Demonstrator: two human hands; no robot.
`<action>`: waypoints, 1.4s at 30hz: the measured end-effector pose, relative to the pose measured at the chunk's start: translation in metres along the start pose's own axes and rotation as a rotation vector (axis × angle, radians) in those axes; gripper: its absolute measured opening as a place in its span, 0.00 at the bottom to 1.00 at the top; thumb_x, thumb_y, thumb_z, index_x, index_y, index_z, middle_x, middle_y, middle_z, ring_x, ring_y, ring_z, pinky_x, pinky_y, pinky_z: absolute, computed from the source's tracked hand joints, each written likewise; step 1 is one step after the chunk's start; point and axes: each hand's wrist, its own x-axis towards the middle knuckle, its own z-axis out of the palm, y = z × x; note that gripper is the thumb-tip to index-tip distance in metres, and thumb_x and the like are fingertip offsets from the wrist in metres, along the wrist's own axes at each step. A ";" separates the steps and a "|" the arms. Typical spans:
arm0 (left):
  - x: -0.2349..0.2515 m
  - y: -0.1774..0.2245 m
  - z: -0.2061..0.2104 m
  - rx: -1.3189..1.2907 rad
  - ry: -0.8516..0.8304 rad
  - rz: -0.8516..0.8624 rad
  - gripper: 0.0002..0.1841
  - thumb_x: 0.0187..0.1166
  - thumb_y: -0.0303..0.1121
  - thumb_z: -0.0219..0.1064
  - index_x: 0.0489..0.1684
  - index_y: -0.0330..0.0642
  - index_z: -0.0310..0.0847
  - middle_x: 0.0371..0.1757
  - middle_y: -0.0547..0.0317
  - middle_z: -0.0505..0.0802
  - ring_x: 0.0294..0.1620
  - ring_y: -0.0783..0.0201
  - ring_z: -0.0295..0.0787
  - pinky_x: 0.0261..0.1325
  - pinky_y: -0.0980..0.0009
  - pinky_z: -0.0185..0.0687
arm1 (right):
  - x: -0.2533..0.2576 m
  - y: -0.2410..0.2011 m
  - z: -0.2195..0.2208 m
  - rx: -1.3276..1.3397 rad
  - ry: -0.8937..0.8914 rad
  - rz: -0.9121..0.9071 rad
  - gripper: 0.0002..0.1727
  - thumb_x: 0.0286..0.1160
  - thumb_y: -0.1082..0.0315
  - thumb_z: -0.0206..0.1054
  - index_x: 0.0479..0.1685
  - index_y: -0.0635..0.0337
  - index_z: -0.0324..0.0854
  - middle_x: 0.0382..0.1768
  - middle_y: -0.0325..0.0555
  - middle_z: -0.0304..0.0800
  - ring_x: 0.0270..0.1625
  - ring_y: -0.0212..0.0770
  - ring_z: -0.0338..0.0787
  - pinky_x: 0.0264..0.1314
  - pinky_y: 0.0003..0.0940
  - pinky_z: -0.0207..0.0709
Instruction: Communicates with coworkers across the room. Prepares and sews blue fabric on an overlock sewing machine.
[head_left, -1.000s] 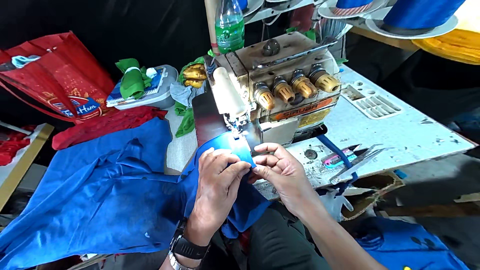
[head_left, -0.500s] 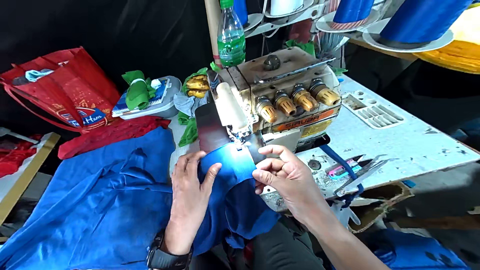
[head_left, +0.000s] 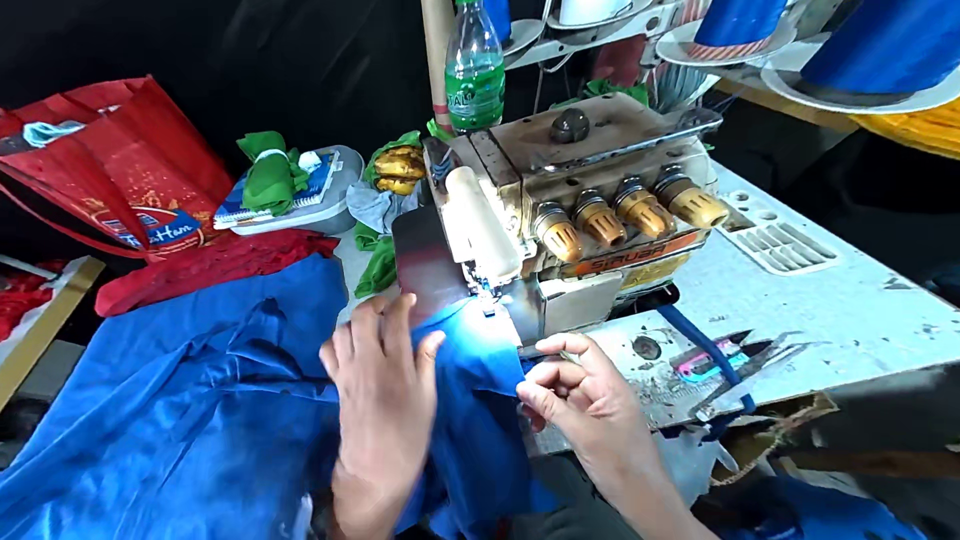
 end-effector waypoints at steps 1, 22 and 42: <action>-0.006 0.011 0.002 -0.001 0.031 0.009 0.22 0.85 0.44 0.63 0.65 0.33 0.83 0.64 0.34 0.85 0.58 0.37 0.80 0.56 0.41 0.69 | 0.000 -0.001 0.001 -0.013 0.013 -0.012 0.18 0.70 0.76 0.71 0.58 0.62 0.74 0.30 0.35 0.92 0.29 0.27 0.91 0.31 0.20 0.86; 0.016 -0.001 0.021 -0.263 -0.113 0.005 0.18 0.84 0.43 0.59 0.49 0.39 0.91 0.63 0.45 0.91 0.72 0.55 0.83 0.76 0.59 0.72 | 0.043 -0.006 0.012 -0.169 0.074 -0.085 0.18 0.63 0.71 0.74 0.47 0.45 0.74 0.14 0.21 0.75 0.15 0.15 0.74 0.18 0.09 0.69; 0.052 -0.078 0.016 -0.095 -0.084 0.138 0.14 0.84 0.37 0.59 0.42 0.33 0.86 0.65 0.41 0.87 0.68 0.41 0.81 0.72 0.40 0.69 | 0.021 -0.008 0.058 -0.513 -0.228 -0.716 0.04 0.84 0.68 0.61 0.47 0.56 0.81 0.48 0.50 0.86 0.54 0.37 0.86 0.60 0.23 0.79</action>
